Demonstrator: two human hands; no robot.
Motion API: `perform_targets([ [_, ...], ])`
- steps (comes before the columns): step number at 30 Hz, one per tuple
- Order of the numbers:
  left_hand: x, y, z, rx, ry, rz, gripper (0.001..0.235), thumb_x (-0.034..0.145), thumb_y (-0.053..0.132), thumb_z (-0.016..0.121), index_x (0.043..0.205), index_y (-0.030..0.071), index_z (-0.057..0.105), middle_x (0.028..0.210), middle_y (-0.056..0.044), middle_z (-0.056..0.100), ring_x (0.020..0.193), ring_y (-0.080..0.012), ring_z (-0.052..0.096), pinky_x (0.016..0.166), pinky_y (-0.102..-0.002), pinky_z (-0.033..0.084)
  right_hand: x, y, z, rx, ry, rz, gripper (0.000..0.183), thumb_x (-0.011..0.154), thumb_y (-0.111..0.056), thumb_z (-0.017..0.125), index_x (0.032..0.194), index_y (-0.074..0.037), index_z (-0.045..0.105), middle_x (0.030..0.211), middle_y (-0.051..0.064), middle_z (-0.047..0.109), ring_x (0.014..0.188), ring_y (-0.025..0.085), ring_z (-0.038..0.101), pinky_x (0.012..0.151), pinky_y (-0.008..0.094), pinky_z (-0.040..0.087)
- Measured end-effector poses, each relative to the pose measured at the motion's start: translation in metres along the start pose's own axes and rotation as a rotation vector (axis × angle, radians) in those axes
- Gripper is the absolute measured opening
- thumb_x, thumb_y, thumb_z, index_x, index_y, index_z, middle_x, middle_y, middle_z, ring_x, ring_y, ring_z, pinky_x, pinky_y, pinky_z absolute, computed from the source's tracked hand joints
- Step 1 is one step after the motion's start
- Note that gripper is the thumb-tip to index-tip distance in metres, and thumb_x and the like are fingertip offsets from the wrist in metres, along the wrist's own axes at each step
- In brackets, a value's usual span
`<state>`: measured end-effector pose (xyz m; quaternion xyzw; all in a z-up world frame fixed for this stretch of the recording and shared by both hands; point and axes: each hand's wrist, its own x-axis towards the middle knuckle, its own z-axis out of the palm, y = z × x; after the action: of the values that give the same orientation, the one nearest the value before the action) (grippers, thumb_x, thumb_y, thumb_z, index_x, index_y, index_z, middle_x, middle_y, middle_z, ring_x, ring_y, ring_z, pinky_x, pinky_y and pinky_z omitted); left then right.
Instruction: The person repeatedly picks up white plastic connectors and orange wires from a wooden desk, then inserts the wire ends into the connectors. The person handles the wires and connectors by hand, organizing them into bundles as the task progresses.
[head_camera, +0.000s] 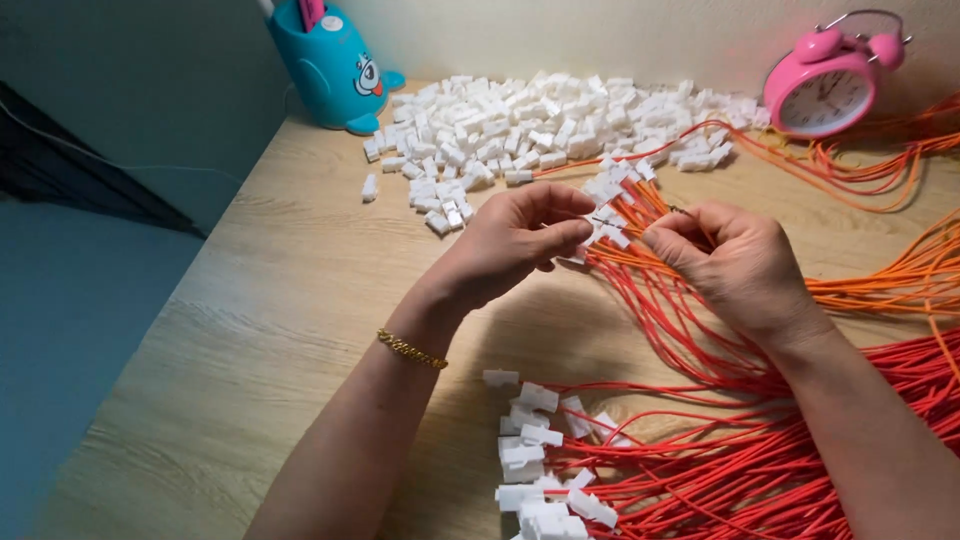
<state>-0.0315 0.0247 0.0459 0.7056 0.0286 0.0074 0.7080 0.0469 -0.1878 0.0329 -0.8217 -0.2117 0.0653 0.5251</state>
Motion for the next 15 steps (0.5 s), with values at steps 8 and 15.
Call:
perform_targets([
  [8, -0.084, 0.014, -0.028, 0.943, -0.355, -0.099, 0.05, 0.072, 0.028, 0.079, 0.118, 0.018, 0.065, 0.102, -0.002, 0.066, 0.088, -0.0177, 0.065, 0.076, -0.032, 0.05, -0.001, 0.0, 0.0, -0.051, -0.025, -0.049, 0.01, 0.09, -0.017, 0.073, 0.087, -0.008, 0.072, 0.076, -0.003, 0.06, 0.068, 0.006, 0.048, 0.061, 0.022, 0.039],
  [15, -0.098, -0.016, -0.024, 0.987, -0.273, 0.151, 0.012, 0.079, 0.025, 0.077, 0.091, 0.023, 0.076, 0.088, 0.0, 0.064, 0.076, -0.0169, 0.066, 0.063, -0.031, 0.05, 0.001, 0.005, 0.001, -0.071, -0.056, -0.078, 0.012, 0.09, -0.02, 0.072, 0.087, -0.009, 0.072, 0.073, -0.005, 0.057, 0.065, 0.006, 0.044, 0.059, 0.023, 0.036],
])
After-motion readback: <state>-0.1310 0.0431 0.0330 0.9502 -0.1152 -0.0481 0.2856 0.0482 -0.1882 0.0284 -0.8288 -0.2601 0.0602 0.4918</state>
